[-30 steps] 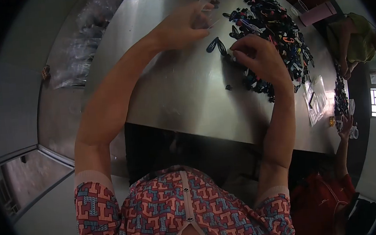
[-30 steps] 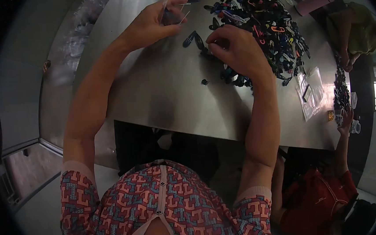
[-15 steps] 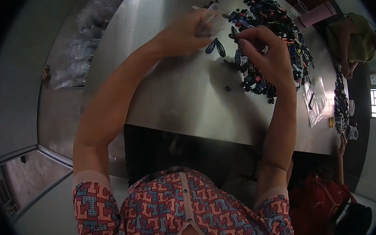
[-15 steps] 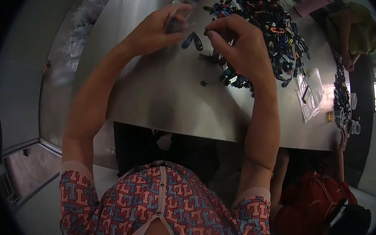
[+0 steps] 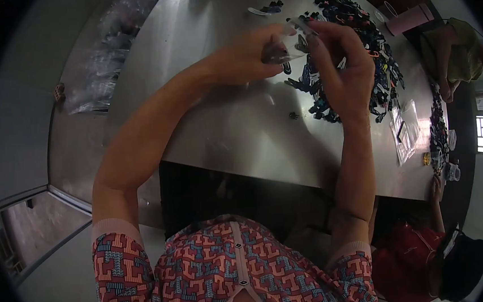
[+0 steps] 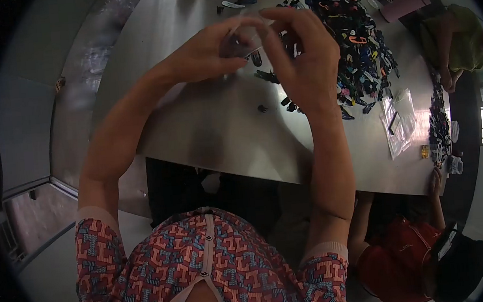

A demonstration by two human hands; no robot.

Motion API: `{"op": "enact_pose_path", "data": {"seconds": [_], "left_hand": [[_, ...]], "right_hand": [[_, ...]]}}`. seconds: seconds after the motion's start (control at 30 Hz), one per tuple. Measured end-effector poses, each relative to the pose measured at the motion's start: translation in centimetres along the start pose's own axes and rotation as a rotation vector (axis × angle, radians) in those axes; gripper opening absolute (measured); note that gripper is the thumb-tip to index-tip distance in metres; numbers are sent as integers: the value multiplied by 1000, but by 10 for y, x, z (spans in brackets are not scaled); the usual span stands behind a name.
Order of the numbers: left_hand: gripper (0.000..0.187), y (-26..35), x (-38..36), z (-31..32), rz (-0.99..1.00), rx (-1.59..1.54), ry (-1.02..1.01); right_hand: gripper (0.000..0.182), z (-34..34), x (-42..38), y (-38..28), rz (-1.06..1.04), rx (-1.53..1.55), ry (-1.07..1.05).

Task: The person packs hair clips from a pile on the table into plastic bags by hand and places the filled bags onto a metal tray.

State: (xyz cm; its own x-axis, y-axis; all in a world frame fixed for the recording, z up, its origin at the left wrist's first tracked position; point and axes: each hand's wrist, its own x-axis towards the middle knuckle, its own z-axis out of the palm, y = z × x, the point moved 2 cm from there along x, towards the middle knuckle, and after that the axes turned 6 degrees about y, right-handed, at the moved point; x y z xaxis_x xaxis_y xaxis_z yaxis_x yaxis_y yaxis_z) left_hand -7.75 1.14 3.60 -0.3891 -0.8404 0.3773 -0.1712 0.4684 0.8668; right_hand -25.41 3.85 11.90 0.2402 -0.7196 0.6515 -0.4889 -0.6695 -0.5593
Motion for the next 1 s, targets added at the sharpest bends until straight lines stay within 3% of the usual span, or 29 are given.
{"op": "enact_pose_path", "data": {"seconds": [0.07, 0.13, 0.2, 0.23, 0.27, 0.33, 0.4, 0.43, 0.47, 0.53, 0.57, 0.7, 0.8, 0.87, 1.0], "left_hand": [[66, 1, 0, 2, -46, -300, -71], [68, 5, 0, -1, -35, -328, -93], [69, 8, -2, -3, -32, -347, -102], [69, 9, -1, -1, -19, -422, -148], [69, 8, -1, -1, -9, -494, -187], [73, 4, 1, -7, -19, -396, -122], [76, 12, 1, -19, 123, -117, 137], [65, 21, -1, -23, 89, -152, 168], [65, 21, 1, -27, 82, -136, 188], [44, 16, 7, -25, 31, -361, 84], [27, 15, 9, -23, 99, -393, 196], [21, 23, 6, -40, 51, -201, 200], [16, 39, 0, -68, 173, -88, 399], [17, 51, -11, -102, 208, 21, 641], [25, 42, -37, -170, 233, 139, 803]], "right_hand": [[26, -3, 1, 4, 95, 97, 30], [31, -2, 2, 14, 237, 239, -118], [30, 3, 0, 14, 223, 211, -238], [26, 4, 1, 22, 42, 151, -311], [23, 5, 2, 29, 48, 132, -308], [15, 6, 1, 30, 155, 185, -276], [14, 7, -3, 30, 265, 153, -232], [15, 6, -2, 26, 211, 25, -279], [15, 9, -2, 25, 211, 61, -243], [15, 11, -4, 28, 235, 137, -177], [15, 11, -4, 30, 226, 145, -186], [18, 14, -6, 35, 211, 206, -133], [19, 14, -6, 43, 178, 197, -84], [19, 13, -6, 55, 161, 175, -106], [18, 11, -10, 66, 151, 75, -168]]}}
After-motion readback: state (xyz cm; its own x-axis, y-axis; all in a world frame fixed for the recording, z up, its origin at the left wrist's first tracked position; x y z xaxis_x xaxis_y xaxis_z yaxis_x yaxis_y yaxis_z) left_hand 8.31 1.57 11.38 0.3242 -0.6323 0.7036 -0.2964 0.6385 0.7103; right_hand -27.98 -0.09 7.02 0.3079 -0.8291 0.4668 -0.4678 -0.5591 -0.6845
